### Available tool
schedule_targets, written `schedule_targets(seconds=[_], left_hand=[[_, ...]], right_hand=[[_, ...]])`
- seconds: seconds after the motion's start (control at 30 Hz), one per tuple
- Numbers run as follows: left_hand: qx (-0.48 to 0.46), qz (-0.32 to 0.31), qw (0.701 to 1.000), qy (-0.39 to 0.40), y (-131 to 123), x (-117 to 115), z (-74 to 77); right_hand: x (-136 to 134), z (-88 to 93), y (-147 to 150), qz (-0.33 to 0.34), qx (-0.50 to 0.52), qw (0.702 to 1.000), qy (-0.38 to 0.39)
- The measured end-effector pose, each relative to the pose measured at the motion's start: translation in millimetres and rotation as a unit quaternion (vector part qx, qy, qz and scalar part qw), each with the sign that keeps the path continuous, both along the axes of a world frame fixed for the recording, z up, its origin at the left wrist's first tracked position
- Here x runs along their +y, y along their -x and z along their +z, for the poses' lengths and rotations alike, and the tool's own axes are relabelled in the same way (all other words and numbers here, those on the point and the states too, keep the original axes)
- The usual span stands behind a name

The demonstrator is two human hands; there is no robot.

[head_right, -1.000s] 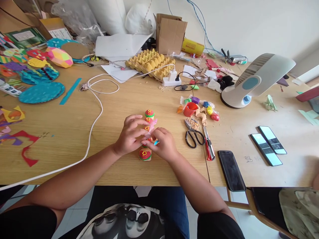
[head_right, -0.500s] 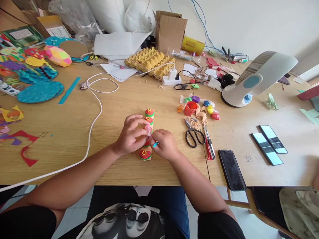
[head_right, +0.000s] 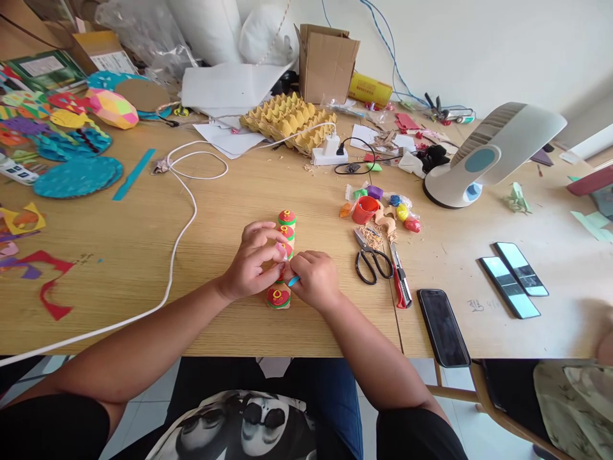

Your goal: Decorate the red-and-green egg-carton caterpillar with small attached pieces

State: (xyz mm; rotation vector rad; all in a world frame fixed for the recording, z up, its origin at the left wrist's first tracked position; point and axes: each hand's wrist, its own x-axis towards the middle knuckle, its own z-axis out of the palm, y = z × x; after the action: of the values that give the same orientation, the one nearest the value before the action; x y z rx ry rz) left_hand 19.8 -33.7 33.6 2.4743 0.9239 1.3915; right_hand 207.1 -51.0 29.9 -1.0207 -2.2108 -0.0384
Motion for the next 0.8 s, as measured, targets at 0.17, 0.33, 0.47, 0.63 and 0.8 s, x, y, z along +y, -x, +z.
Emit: schedule_targets(seconds=[0.17, 0.33, 0.47, 0.63, 0.8], left_hand=[[0.000, 0.002, 1.000, -0.013, -1.1, -0.7, -0.6], [-0.009, 0.019, 1.000, -0.013, 1.2, 2.0, -3.3], [-0.004, 0.043, 0.999, -0.018, 4.5, 4.2, -6.2], [-0.004, 0.048, 0.999, -0.009, 4.5, 2.2, -3.9], [0.009, 0.036, 0.999, -0.009, 4.4, 2.0, -5.5]], right_hand=[[-4.7, 3.7, 2.5, -0.033, -0.033, 0.997, -0.056], [-5.0, 6.7, 0.0, -0.067, -0.025, 0.994, -0.087], [-1.2, 7.5, -3.3, -0.081, -0.023, 0.994, -0.072], [-1.9, 7.4, -3.5, -0.036, -0.014, 0.997, -0.074], [-7.5, 5.7, -0.8, 0.012, -0.023, 0.998, -0.063]])
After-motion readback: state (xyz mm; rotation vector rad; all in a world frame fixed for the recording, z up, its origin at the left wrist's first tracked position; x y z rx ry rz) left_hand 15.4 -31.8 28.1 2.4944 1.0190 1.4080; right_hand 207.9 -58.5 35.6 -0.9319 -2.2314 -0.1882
